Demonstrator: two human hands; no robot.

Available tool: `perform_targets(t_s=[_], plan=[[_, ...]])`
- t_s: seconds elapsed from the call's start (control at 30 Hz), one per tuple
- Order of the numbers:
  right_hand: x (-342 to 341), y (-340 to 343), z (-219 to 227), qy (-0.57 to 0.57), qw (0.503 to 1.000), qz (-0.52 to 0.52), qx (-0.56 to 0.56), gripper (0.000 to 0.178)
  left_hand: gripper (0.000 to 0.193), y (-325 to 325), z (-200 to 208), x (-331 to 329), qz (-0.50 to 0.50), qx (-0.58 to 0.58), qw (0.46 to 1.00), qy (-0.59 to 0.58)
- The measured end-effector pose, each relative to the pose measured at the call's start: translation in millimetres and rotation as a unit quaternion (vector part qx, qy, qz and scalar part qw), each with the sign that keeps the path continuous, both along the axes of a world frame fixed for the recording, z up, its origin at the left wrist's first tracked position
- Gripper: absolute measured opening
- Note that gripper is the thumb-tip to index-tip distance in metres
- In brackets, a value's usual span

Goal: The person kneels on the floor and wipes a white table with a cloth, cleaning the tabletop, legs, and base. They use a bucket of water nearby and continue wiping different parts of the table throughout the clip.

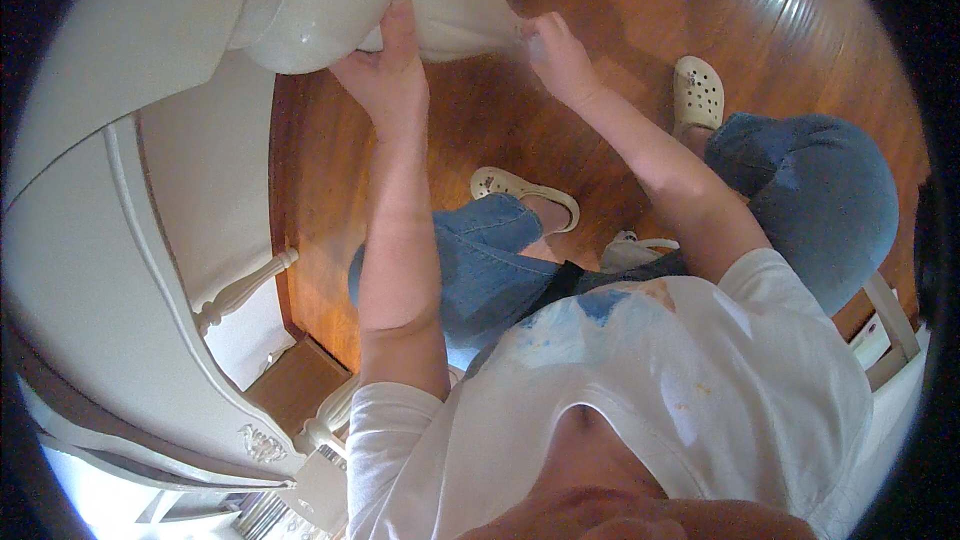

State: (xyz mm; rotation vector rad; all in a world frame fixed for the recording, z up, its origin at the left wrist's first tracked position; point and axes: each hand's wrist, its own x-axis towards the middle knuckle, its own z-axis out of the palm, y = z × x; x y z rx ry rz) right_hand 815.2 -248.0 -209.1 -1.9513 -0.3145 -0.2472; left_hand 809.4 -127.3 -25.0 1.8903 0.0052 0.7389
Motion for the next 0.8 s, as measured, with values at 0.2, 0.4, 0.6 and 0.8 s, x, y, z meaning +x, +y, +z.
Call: perform_targets(t_s=[0.2,0.4,0.6,0.8], plan=[[-3.6,-2.3,2.1,-0.066,0.996,0.011,0.055,0.032,0.065,1.8,2.2,-2.8,0.01,0.033,0.999,0.039],[1.6,12.7,-21.9,-0.017,0.999,-0.006,0.042,0.036,0.067,-0.5,2.4,-6.2,0.004,0.009,0.999,0.043],[-3.4,10.8,-83.7,0.184,0.981,0.003,-0.06,0.031,0.067,1.5,-1.1,-5.3,0.027,0.019,0.998,0.057],[2.2,3.7,-130.2,0.297,0.954,0.007,-0.045,0.024,0.064,5.3,-6.3,-6.7,0.034,0.02,0.998,0.055]])
